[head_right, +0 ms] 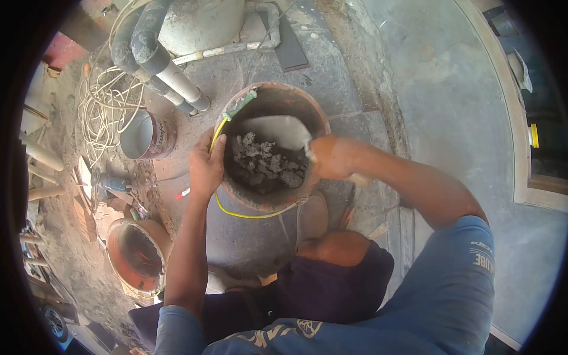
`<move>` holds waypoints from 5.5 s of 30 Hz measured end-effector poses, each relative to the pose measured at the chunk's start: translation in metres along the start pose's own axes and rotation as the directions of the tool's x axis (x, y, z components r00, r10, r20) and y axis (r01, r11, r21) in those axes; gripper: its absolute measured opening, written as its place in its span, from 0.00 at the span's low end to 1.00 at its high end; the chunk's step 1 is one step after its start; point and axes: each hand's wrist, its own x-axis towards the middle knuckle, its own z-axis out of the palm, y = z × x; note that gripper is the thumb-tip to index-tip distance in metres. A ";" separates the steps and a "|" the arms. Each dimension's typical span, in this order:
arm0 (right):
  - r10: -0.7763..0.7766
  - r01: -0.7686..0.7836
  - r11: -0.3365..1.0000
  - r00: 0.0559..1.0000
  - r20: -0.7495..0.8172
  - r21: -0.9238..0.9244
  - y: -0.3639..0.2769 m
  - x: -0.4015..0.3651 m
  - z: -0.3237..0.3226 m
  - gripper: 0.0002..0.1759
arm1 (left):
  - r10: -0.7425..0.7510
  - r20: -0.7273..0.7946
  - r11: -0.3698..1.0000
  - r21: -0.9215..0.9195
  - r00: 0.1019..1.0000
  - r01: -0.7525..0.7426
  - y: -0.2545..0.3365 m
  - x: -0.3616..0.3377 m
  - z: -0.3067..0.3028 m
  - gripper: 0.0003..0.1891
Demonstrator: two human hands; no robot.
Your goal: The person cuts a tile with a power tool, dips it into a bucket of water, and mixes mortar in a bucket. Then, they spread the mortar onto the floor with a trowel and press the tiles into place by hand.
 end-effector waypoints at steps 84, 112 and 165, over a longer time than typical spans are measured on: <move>-0.311 -0.220 0.060 0.923 0.228 0.974 -0.006 0.009 0.102 0.07 | 0.078 0.035 0.997 0.009 0.996 -0.079 0.030 0.008 0.027 0.17; -0.187 -0.021 -0.394 0.981 -0.058 0.919 0.142 -0.071 0.029 0.05 | -0.215 0.172 0.918 -0.299 0.961 0.259 -0.066 0.038 -0.028 0.19; -0.170 -0.191 0.557 0.926 0.337 0.808 0.020 -0.004 0.092 0.12 | 0.043 0.007 0.998 0.052 0.999 -0.043 0.069 -0.005 0.053 0.18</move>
